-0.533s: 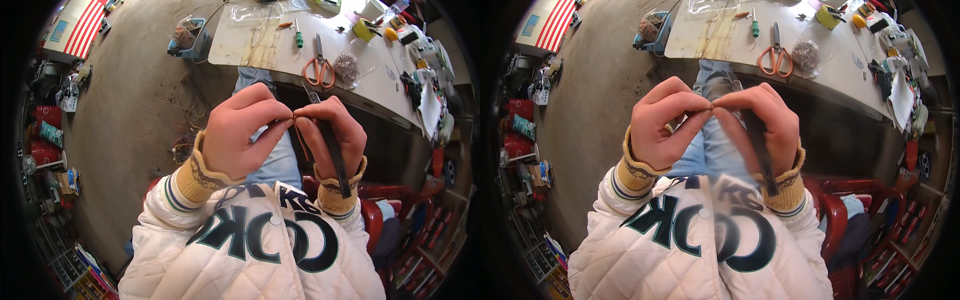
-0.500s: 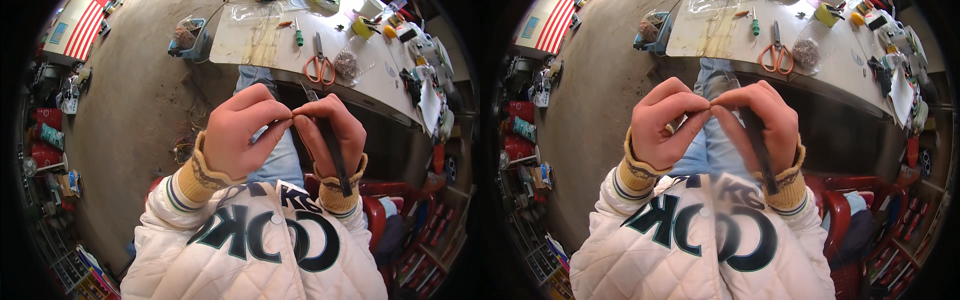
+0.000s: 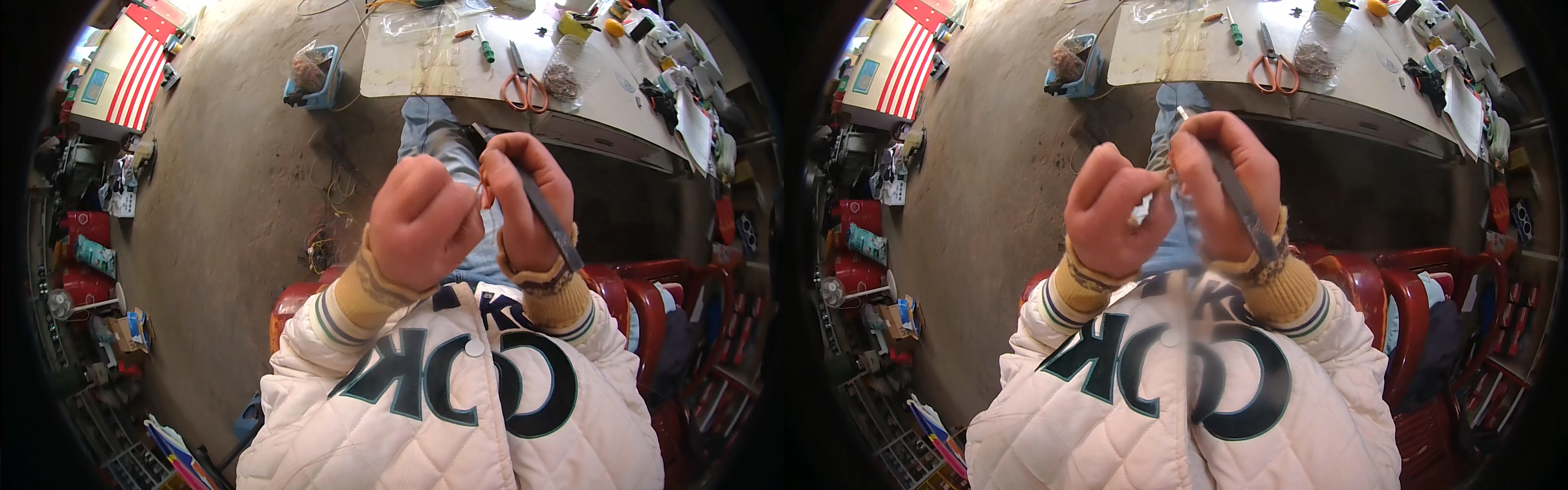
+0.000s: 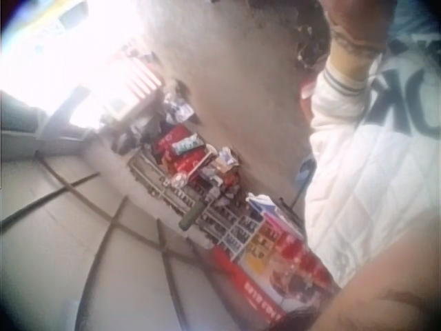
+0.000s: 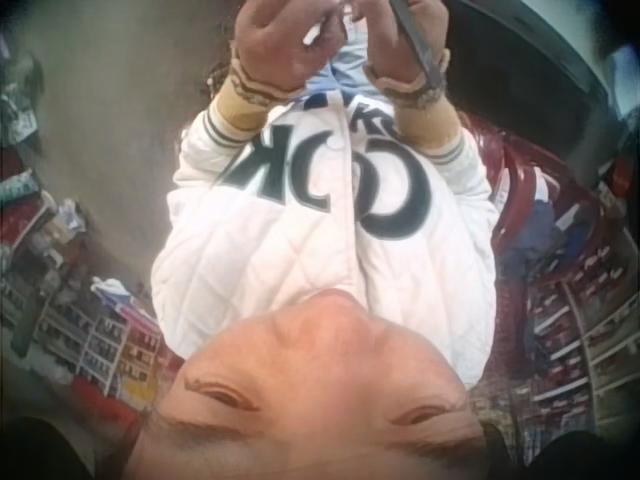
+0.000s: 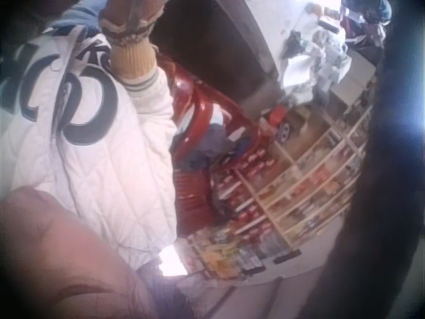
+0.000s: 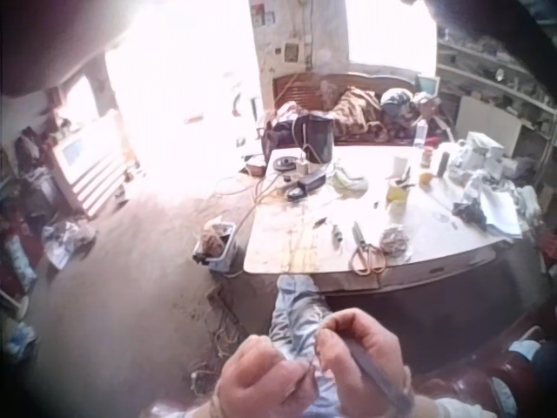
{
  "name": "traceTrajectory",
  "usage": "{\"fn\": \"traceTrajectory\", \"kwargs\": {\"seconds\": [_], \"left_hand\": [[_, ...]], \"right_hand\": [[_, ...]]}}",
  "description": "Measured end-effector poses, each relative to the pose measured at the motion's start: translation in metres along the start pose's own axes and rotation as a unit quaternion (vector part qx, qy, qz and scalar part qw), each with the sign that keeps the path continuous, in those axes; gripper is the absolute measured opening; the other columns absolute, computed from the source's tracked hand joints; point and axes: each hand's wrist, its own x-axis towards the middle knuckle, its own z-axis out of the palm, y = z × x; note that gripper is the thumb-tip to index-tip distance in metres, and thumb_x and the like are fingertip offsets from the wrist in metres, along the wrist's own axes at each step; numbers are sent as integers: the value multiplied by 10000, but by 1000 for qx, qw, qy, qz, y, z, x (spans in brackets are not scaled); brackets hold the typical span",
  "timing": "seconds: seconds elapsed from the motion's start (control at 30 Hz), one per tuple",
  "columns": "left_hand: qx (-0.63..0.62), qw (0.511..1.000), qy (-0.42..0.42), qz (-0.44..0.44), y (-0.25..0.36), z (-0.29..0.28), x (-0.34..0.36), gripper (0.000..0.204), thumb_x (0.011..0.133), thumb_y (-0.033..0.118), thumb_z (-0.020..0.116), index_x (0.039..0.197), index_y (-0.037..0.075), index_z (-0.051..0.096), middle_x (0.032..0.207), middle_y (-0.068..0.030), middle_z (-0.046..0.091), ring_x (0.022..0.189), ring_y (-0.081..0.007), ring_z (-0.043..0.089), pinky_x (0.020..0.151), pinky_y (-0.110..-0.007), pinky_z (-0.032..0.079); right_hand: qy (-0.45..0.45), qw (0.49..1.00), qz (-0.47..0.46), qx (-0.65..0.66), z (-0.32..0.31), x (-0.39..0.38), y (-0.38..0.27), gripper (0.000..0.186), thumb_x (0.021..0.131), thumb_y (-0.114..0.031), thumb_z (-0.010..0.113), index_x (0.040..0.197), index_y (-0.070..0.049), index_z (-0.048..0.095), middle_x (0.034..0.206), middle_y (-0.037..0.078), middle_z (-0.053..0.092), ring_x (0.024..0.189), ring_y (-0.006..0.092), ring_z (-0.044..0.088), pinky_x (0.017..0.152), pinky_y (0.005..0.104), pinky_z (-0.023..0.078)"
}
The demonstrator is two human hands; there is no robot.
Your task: The person strips insulation from a short orange wire using a utility knife, then uses pliers to crimp a small metal connector onto the stripped end. The person repeats the stripping and crimping steps on another short wire segment.
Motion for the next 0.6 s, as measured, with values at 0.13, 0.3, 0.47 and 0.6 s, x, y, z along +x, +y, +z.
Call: {"fn": "traceTrajectory", "kwargs": {"seconds": [0.13,0.3,0.47,0.6], "left_hand": [[-24,1000,-9,-11,4,-1,-3,196,697,-93,711,848,15,646,761,-65,476,630,-175,478,535,-292,406],[-147,965,-43,-214,8,-4,-5,102,846,-33,690,941,6,685,815,-47,543,690,-98,503,577,-251,413],[-200,950,-71,-231,-2,-3,1,188,976,158,623,1042,-6,685,855,-57,583,723,-106,524,649,-250,427],[-198,945,-105,-238,-1,1,5,158,948,110,636,1028,-16,688,859,-64,605,717,-107,546,650,-253,444]], "right_hand": [[13,999,11,28,-4,2,2,173,978,-138,590,1030,27,608,804,14,601,668,53,540,628,195,454],[11,996,48,75,-17,9,3,192,963,-146,636,1021,37,635,836,24,648,719,51,570,671,199,472],[-7,1000,-8,6,-24,9,6,174,961,-138,640,1014,28,634,831,19,649,751,41,573,681,193,470],[-1,998,-45,-36,-24,8,7,137,958,-95,635,1007,31,616,838,19,639,756,34,567,685,195,472]]}}
